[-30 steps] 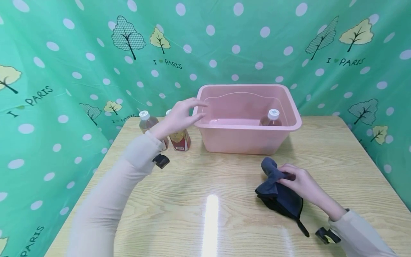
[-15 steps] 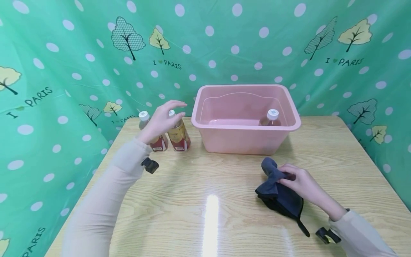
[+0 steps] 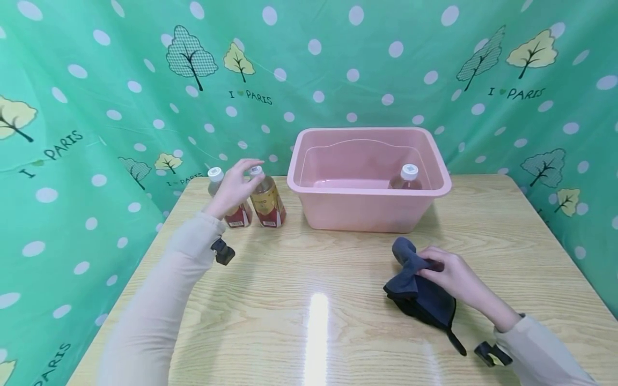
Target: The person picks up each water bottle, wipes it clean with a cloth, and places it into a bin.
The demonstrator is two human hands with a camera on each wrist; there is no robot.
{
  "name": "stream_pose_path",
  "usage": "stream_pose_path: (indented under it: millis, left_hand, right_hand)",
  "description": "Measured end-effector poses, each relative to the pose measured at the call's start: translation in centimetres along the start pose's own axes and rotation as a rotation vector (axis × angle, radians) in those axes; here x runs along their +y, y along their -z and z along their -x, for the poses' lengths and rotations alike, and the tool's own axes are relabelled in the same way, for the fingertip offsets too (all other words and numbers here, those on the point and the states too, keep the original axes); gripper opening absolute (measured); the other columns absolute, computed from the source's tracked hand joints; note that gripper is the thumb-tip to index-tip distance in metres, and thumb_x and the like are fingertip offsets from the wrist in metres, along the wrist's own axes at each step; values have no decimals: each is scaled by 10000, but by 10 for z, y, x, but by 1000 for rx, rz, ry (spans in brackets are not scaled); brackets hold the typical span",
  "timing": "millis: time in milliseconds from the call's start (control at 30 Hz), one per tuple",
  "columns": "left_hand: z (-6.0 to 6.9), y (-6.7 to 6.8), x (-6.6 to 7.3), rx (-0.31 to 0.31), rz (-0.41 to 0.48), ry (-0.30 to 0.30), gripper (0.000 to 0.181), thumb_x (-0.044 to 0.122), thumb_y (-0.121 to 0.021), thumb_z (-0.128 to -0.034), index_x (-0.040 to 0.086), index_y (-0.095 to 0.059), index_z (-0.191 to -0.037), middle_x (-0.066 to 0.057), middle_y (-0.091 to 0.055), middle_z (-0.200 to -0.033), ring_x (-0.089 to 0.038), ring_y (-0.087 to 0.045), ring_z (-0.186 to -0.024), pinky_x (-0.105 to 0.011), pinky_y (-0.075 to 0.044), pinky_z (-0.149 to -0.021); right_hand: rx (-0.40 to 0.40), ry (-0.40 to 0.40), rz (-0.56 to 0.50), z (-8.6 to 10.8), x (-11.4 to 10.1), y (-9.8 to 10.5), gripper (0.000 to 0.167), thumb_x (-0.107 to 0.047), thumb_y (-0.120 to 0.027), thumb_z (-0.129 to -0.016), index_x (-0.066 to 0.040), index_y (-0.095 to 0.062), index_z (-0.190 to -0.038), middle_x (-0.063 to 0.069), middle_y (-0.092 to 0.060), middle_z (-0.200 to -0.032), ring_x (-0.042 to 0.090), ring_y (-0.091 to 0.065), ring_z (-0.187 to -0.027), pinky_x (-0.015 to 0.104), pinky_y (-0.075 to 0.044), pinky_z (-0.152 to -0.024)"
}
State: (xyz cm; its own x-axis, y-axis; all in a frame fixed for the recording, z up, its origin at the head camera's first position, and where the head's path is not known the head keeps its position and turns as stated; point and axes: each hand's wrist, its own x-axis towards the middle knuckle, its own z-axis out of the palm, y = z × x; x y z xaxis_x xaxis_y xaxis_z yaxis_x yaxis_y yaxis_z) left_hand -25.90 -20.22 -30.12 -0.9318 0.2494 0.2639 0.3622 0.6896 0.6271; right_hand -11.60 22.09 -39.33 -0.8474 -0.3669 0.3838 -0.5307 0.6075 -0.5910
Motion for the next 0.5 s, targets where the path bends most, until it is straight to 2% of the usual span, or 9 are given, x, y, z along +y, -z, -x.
stream_pose_path:
  millis: [200, 500]
  left_hand:
    - [-2, -3, -13, 19, 10, 32, 447, 219, -544, -875, 26, -442, -1266, -153, -400, -1312, -302, -343, -1225, -482, -276, -1014]
    - [-4, -8, -24, 62, 58, 75, 470, 256, -552, -874, 48, -434, -1278, -134, -422, -1298, -296, -380, -1196, -466, -302, -1003]
  right_hand:
    - [-9, -6, 6, 0, 0, 0, 253, 104, -690, -668, -28, -649, -880, 38, -620, -863, 2, -533, -809, 224, -514, -629]
    - [-13, -3, -6, 0, 0, 0, 238, 84, -692, -681, -42, -650, -878, 28, -618, -865, 15, -538, -811, 174, -500, -661]
